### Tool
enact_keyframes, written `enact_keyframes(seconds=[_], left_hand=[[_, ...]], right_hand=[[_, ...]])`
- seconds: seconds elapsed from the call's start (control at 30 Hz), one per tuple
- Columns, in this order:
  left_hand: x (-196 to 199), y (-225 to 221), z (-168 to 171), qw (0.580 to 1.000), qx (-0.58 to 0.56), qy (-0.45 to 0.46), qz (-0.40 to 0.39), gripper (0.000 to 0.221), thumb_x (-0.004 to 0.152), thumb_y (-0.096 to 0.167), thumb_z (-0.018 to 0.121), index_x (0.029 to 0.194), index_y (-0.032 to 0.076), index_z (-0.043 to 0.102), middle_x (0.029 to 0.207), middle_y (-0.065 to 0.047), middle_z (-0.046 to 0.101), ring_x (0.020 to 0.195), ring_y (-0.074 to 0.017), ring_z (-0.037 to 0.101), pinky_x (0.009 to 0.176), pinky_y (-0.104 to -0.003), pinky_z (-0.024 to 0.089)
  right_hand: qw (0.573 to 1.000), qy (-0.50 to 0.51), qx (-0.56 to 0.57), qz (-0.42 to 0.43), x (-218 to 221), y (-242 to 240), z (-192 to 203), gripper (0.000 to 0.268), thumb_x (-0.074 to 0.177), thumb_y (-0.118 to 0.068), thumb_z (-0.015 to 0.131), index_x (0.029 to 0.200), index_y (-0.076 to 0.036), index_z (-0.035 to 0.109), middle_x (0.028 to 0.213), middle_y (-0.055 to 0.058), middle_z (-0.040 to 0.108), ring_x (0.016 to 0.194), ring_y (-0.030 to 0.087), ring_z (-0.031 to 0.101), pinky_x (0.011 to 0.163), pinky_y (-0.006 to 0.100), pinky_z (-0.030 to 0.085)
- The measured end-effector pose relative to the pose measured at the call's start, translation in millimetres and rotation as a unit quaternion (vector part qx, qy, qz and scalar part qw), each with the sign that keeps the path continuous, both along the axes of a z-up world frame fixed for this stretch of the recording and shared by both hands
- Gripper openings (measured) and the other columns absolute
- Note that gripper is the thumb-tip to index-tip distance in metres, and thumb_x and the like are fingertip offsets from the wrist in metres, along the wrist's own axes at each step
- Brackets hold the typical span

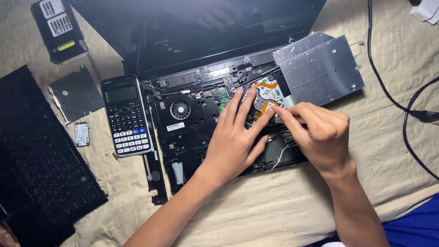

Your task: Repairing a laptop by connecting internal ribbon cables and components using a small tool.

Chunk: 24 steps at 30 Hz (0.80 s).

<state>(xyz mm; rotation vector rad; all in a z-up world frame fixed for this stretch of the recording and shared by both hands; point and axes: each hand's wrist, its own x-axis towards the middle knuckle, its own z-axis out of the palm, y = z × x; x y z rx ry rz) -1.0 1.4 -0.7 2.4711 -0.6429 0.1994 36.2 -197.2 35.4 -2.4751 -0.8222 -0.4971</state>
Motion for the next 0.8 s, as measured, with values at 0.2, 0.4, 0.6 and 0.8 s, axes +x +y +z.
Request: enact_keyframes(seconds=[0.2,0.4,0.6,0.8], left_hand=[[1.0,-0.9,0.4,1.000,0.003,0.004,0.002,0.056,0.104,0.031,0.066,0.155,0.017,0.046,0.165,-0.026,0.028,0.155,-0.0488,0.029,0.124,-0.059,0.037],[2.5,-0.7,4.1,1.000,-0.001,-0.004,-0.001,0.053,0.103,0.030,0.064,0.151,0.012,0.050,0.164,-0.026,0.030,0.152,-0.0489,0.031,0.122,-0.058,0.037],[2.2,-0.8,5.4,1.000,-0.013,-0.011,-0.001,0.049,0.101,0.028,0.065,0.145,0.009,0.054,0.162,-0.028,0.030,0.152,-0.0495,0.030,0.121,-0.060,0.036],[3.3,-1.8,7.0,1.000,-0.005,-0.003,-0.002,0.049,0.101,0.028,0.063,0.145,0.009,0.053,0.163,-0.027,0.030,0.151,-0.0490,0.030,0.120,-0.059,0.035]], right_hand=[[1.000,-0.005,0.001,0.009,1.8,1.5,4.6,0.027,0.099,-0.003,0.085,0.082,-0.002,0.065,0.070,0.005,0.062,0.055,0.018,0.054,0.054,0.032,0.040],[0.997,-0.023,-0.055,0.046,1.3,11.0,19.4,0.005,0.102,0.000,0.071,0.105,0.004,0.069,0.096,0.013,0.075,0.075,0.024,0.070,0.067,0.036,0.052],[0.996,0.021,-0.073,0.048,-1.0,11.1,22.5,0.018,0.101,0.000,0.064,0.119,0.001,0.064,0.092,0.011,0.066,0.079,0.025,0.066,0.070,0.036,0.052],[0.997,0.027,-0.045,0.057,-0.9,6.8,20.1,0.013,0.099,-0.002,0.067,0.112,0.002,0.068,0.106,0.012,0.078,0.083,0.022,0.076,0.073,0.034,0.058]])
